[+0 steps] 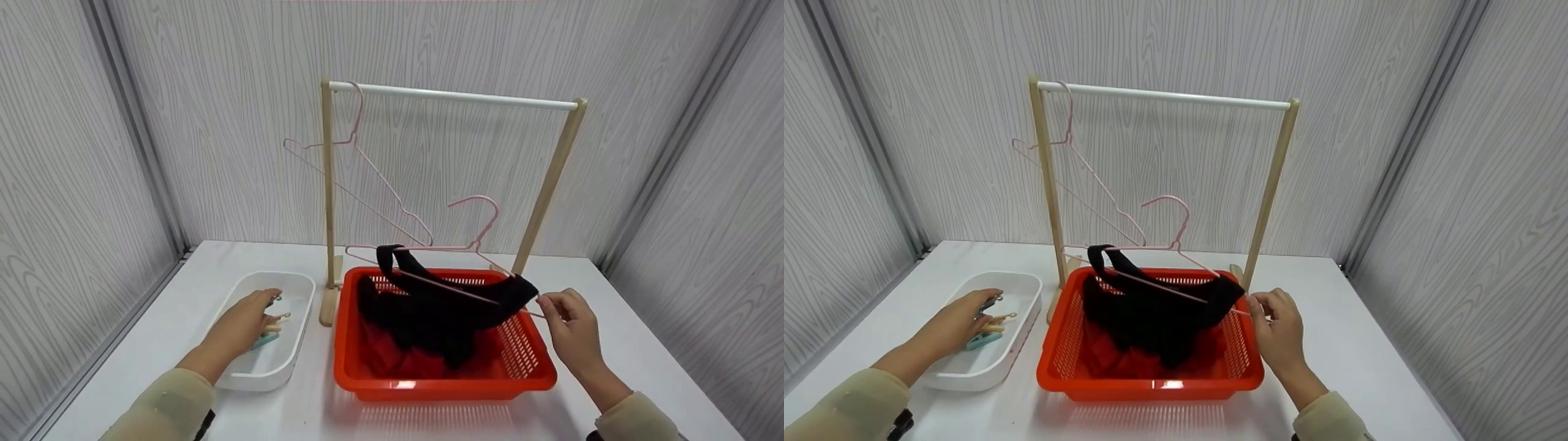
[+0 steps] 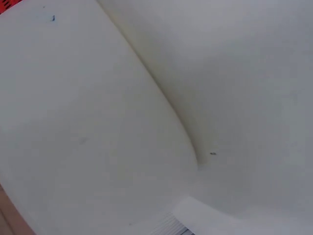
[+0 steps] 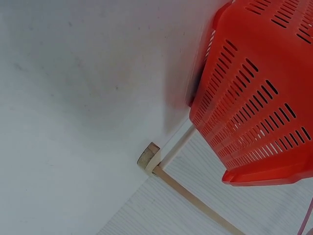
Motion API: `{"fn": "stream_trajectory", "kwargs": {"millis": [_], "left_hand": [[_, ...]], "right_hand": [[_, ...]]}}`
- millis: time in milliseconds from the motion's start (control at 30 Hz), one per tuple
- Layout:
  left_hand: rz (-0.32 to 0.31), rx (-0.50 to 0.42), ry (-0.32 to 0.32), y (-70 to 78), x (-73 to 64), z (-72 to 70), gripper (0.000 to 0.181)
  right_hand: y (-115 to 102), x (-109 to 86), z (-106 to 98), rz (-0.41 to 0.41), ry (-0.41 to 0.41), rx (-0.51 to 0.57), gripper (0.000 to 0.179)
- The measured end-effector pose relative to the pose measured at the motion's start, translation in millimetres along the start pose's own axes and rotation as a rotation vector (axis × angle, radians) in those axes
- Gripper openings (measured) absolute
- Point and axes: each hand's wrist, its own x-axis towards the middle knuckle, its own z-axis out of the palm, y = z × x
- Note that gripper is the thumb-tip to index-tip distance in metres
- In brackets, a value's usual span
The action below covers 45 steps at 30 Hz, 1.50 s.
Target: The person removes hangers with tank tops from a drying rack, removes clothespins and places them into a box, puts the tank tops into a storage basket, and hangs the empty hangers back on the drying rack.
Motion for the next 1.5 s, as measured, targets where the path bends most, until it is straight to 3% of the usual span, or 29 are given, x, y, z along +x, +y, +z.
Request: {"fn": "stream_trajectory", "kwargs": {"millis": [200,367,767,967,1200,1500], "left_hand": [[0.009,0.043,-0.004,-5.8,1.7,7.4,0.045],[-0.031,0.062,-0.036,-11.0,2.6,12.6,0.044],[-0.053,0.027,-0.057,-17.2,0.5,16.8,0.039],[-0.013,0.027,-0.001,-16.1,1.4,13.5,0.037],[0.068,0.044,0.13,-8.7,5.3,10.7,0.034],[0.096,0.031,0.236,4.8,10.1,9.7,0.028]], "right_hand": [[-3,1.3,-1,-0.025,0.003,0.005,0.011],[-3,2.1,0,-0.01,-0.003,0.0,0.011],[-2,1.7,-1,-0.002,-0.004,0.005,0.012],[-3,1.6,-1,0.008,-0.004,-0.004,0.01],[-2,2.8,-1,-0.006,-0.001,-0.009,0.01],[-4,1.6,-2,0.015,-0.005,-0.009,0.01]]}}
